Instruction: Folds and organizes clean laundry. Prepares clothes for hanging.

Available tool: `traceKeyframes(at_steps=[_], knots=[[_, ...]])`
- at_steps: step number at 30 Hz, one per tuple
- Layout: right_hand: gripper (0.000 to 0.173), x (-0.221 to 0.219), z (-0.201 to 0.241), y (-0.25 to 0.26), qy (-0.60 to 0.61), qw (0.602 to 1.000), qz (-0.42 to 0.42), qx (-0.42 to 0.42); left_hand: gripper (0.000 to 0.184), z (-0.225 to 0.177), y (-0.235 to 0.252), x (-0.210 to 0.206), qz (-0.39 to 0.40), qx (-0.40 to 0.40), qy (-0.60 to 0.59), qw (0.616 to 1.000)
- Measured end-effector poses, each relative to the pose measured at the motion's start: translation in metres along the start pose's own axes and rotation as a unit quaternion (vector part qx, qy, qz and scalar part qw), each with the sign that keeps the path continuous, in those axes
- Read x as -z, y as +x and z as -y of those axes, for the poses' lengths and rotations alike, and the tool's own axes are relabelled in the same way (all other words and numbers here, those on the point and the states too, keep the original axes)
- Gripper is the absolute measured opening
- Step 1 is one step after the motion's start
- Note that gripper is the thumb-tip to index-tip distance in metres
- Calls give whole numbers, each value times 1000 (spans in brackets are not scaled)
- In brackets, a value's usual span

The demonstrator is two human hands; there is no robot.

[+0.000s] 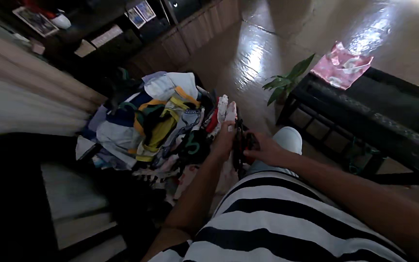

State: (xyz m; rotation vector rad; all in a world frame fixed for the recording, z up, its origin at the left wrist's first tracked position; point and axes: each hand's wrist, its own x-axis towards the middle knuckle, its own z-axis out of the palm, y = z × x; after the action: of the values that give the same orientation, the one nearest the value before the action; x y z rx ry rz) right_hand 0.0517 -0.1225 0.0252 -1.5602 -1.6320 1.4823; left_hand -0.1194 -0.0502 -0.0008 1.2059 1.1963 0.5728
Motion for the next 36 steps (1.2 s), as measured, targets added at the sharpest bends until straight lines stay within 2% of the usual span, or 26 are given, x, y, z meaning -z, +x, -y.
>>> traceKeyframes(at_steps=[2,4,7,9,13,16,18,20,22,24,26,27,29,31,33,35,36], knots=[[58,2,-5,-1,-4,1000,-18,-12,43,-5,-4,10,14,3,-11,1000],[52,4,-17,-3,36,996,-72,-29,36,-13,-8,36,2,4,-83,997],[44,9,-34,-11,203,965,-156,-53,33,-12,-5,99,-21,-27,-170,985],[39,18,-35,-19,273,943,-187,-38,37,-17,-6,141,-13,-47,-141,989],[35,59,-36,-40,320,901,-294,13,34,-44,-16,192,-77,-56,-91,991],[27,110,-26,-70,357,843,-398,63,32,-64,-25,211,-127,-67,-60,988],[28,138,-20,-106,370,806,-447,119,32,-67,-28,210,-116,-81,-31,989],[33,161,-25,-150,362,778,-475,194,33,-56,-32,189,-89,-94,7,992],[38,174,-28,-192,315,759,-515,245,34,-47,-34,150,-57,-62,140,987],[41,175,-23,-225,253,742,-567,253,40,-48,-31,110,18,-3,371,929],[40,169,-20,-246,241,733,-589,241,46,-53,-26,72,74,19,491,868],[40,167,-18,-253,250,729,-592,234,46,-56,-24,60,84,-13,517,852],[39,165,-19,-262,273,716,-598,233,47,-79,-33,37,116,-110,499,852],[39,167,-21,-272,295,697,-613,225,57,-103,-56,5,221,-232,414,852],[38,170,-25,-283,325,667,-634,218,79,-108,-77,-43,358,-349,356,789],[34,173,-27,-302,351,637,-653,209,91,-102,-92,-98,448,-361,384,722],[33,173,-25,-312,364,612,-669,213,88,-95,-94,-121,458,-338,404,716]])
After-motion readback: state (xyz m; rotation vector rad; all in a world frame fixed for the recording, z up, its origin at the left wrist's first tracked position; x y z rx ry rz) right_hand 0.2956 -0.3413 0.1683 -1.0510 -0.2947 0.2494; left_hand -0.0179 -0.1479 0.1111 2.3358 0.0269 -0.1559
